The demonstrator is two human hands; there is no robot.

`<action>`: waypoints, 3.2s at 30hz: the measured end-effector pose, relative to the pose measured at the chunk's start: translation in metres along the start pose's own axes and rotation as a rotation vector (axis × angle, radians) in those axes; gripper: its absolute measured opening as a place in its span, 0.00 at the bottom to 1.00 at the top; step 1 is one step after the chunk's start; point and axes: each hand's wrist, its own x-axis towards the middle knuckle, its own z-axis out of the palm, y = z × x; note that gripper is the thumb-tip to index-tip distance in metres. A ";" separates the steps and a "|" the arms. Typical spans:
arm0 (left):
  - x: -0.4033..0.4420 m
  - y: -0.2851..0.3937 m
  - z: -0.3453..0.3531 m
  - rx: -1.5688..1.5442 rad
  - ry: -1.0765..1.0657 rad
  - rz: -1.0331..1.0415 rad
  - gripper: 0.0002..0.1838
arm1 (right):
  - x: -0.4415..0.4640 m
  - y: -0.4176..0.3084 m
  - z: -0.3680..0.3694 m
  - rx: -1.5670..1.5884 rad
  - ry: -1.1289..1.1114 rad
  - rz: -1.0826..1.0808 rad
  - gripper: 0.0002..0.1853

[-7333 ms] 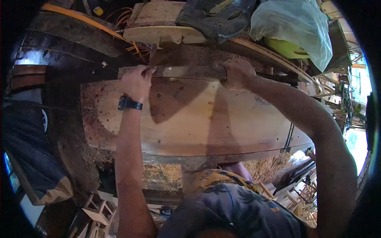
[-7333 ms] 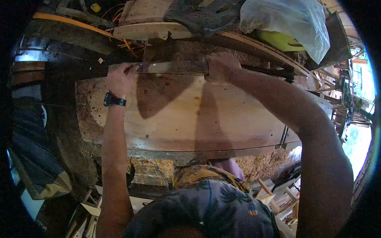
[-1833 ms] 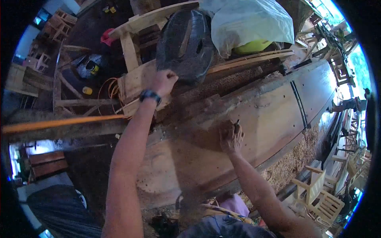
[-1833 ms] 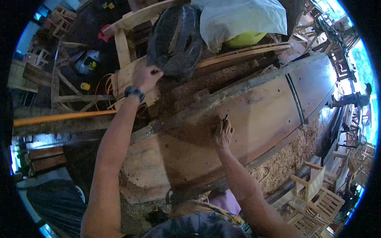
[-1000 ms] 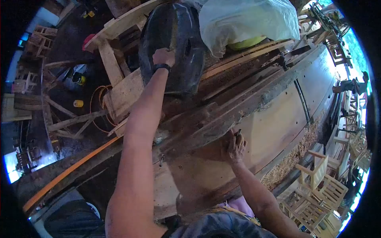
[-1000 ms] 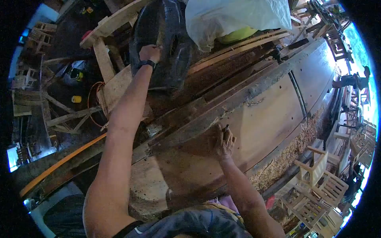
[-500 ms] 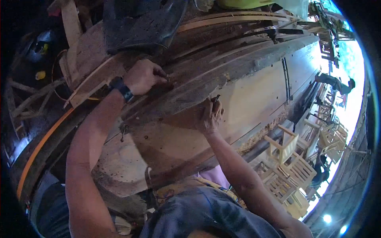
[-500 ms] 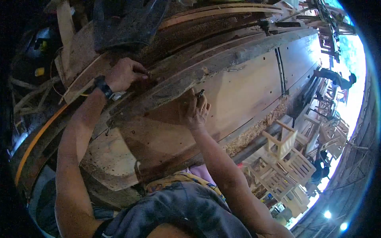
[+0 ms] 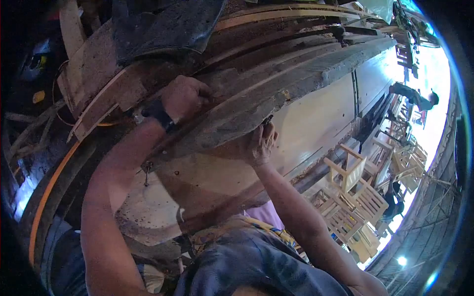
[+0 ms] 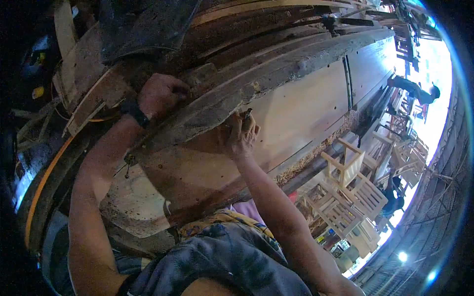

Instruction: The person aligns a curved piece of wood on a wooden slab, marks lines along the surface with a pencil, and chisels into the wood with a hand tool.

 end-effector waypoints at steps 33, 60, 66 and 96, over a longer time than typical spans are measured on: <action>-0.011 0.009 0.014 0.079 0.150 0.210 0.14 | 0.005 -0.010 -0.008 -0.015 0.019 0.022 0.33; -0.272 -0.019 0.061 -0.227 0.818 -0.543 0.27 | 0.001 -0.009 -0.009 -0.068 0.071 -0.032 0.35; -0.246 -0.016 0.102 0.073 0.917 -0.416 0.35 | 0.002 0.008 0.007 -0.095 0.062 -0.086 0.38; -0.229 -0.015 0.105 0.073 0.900 -0.366 0.31 | 0.058 -0.271 -0.140 -0.710 -0.317 -1.442 0.17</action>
